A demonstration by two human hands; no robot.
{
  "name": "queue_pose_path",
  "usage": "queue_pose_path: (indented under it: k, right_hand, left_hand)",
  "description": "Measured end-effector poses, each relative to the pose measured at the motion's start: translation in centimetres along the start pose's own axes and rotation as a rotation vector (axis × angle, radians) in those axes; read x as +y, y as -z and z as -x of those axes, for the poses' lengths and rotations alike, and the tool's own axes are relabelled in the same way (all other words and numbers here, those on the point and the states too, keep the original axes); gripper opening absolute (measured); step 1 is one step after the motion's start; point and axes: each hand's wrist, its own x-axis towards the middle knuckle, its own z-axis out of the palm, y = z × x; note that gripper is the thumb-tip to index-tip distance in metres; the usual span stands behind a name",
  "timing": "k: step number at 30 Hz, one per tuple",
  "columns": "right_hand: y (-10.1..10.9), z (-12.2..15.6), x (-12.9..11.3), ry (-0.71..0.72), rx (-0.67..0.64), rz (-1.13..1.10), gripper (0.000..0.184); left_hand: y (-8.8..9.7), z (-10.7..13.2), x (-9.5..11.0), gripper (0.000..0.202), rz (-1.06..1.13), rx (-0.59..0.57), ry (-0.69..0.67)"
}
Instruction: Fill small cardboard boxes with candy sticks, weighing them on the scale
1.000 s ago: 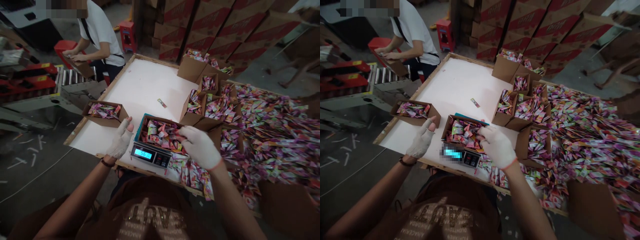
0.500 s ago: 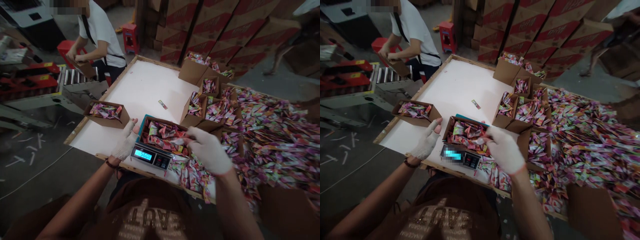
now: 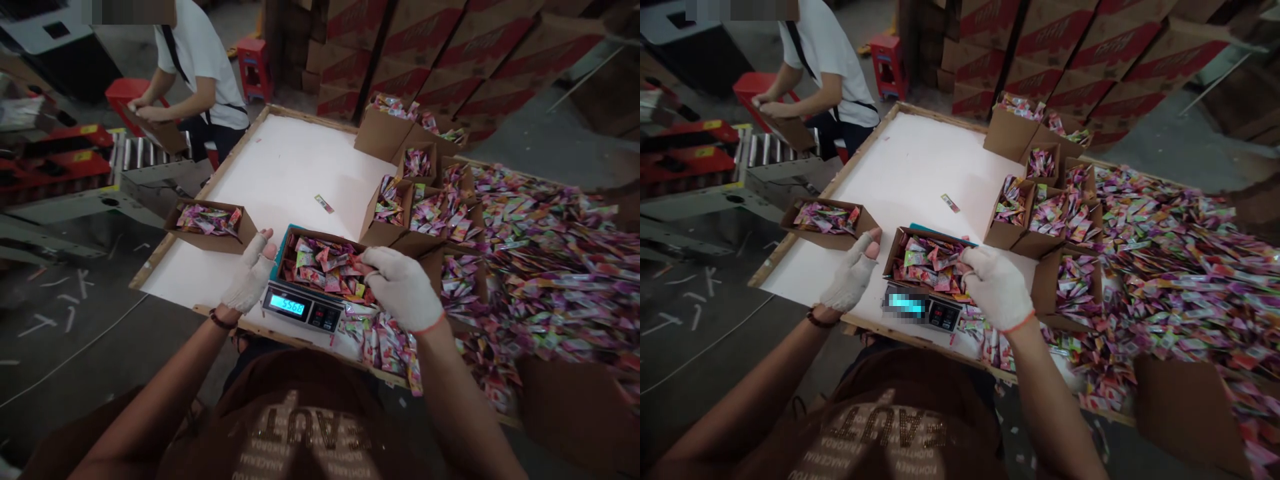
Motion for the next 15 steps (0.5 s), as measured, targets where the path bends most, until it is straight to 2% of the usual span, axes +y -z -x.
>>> queue_pose_path:
  k: [3, 6, 13, 15]
  right_hand:
    - [-1.3, -2.2, -1.5, -0.078, -0.196, 0.174, 0.026]
    - [-1.8, -3.1, -2.5, -0.101, -0.383, 0.277, 0.033]
    - [-3.0, -3.9, -3.7, -0.181, -0.476, 0.379, 0.045]
    - [-3.2, -3.9, -3.9, -0.200, -0.499, 0.383, 0.046]
  left_hand:
    - [0.1, 0.1, 0.2, 0.075, 0.019, 0.003, 0.007]
    - [0.2, 0.3, 0.3, 0.076, 0.008, -0.002, 0.004]
    - [-0.6, 0.0, 1.2, 0.068, -0.056, -0.018, -0.034]
    - [-1.1, -0.5, 1.7, 0.063, -0.157, -0.082, -0.054]
